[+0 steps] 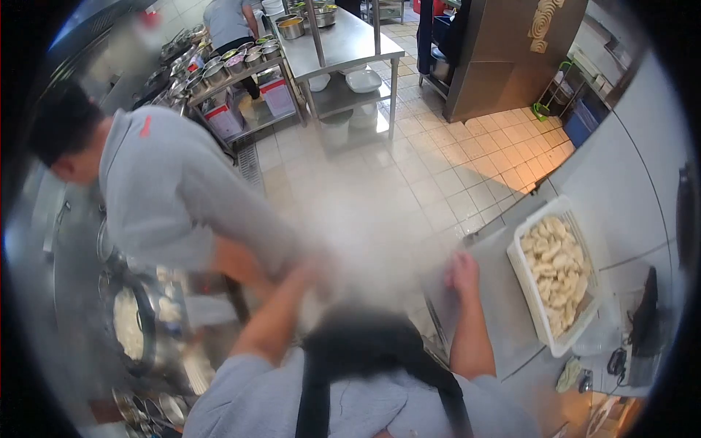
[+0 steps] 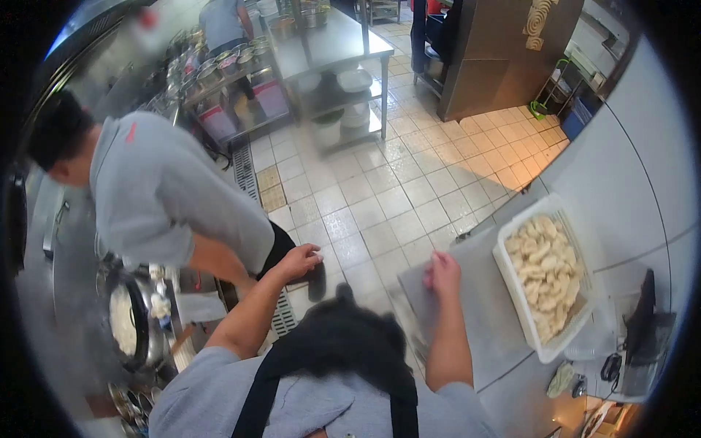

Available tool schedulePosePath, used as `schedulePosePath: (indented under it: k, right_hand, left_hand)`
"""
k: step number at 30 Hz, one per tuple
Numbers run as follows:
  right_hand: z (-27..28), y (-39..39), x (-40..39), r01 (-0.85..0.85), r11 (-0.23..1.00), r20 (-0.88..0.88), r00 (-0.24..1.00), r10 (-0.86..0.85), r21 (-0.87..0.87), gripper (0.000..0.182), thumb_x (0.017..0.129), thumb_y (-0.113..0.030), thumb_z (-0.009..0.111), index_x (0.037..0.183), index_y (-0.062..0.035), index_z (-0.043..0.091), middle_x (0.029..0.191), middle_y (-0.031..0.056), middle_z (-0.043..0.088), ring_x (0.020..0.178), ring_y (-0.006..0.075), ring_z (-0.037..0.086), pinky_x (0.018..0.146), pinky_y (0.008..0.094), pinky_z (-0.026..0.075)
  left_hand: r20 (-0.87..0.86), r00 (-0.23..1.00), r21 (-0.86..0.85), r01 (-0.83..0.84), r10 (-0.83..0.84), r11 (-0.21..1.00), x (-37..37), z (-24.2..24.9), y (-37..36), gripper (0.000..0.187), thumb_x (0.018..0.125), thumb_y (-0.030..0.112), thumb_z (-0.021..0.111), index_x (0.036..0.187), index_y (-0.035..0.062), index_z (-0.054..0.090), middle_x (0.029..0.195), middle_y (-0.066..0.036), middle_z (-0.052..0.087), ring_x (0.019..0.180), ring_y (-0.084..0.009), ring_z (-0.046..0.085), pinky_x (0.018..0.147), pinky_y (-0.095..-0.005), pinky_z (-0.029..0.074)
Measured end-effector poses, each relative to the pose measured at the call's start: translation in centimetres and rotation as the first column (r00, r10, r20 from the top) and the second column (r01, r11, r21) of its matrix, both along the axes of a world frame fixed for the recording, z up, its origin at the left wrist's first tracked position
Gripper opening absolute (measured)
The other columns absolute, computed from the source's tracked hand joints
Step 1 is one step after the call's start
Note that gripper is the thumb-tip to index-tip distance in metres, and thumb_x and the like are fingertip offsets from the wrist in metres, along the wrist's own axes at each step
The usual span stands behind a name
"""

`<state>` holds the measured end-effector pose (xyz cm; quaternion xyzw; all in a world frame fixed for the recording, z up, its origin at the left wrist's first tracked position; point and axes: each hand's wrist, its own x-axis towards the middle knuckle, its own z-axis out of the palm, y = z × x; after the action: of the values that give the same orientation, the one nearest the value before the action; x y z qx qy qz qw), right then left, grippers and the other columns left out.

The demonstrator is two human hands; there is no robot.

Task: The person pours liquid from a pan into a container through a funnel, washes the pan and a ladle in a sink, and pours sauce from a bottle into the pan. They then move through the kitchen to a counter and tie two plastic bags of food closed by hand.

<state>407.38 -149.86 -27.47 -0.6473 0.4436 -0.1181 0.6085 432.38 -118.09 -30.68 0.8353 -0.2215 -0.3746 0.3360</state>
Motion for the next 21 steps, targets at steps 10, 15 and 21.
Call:
schedulePosePath:
  k: [10,15,21]
  right_hand:
    - [-1.5,-0.9,1.5,0.303,0.948,0.043,0.95,-0.308,0.097,0.015,0.092,-0.016,0.061,0.094,-0.0018,0.059,0.063,0.0035,0.057,0.043,0.0099,0.049,0.034,0.0257,0.036]
    - [-5.2,-9.0,6.5,0.413,0.911,0.186,0.896,-0.403,-0.012,0.013,0.09,-0.014,0.062,0.089,-0.0012,0.062,0.066,0.0013,0.058,0.051,0.0077,0.051,0.044,0.0229,0.04]
    - [0.5,-23.4,24.9,0.151,0.877,0.156,0.984,-0.088,-0.456,0.018,0.087,-0.016,0.067,0.09,0.0018,0.064,0.07,0.0025,0.061,0.067,0.0099,0.055,0.063,0.0261,0.046]
  left_hand:
    - [0.023,0.983,-0.019,0.185,-0.185,0.983,17.6,1.6,-17.8,0.05,0.088,0.035,0.065,0.127,0.0041,0.055,0.105,-0.013,0.066,0.085,-0.0206,0.065,0.078,-0.0342,0.051]
    - [0.201,0.948,0.262,0.189,-0.245,0.946,29.5,-10.7,-16.1,0.053,0.087,0.035,0.066,0.127,0.0026,0.055,0.106,-0.017,0.066,0.078,-0.0218,0.067,0.067,-0.0333,0.053]
    - [0.084,0.995,0.094,0.044,-0.052,0.995,34.7,-12.9,-10.4,0.05,0.086,0.03,0.067,0.125,0.0009,0.055,0.102,-0.016,0.067,0.07,-0.0228,0.067,0.056,-0.0346,0.053]
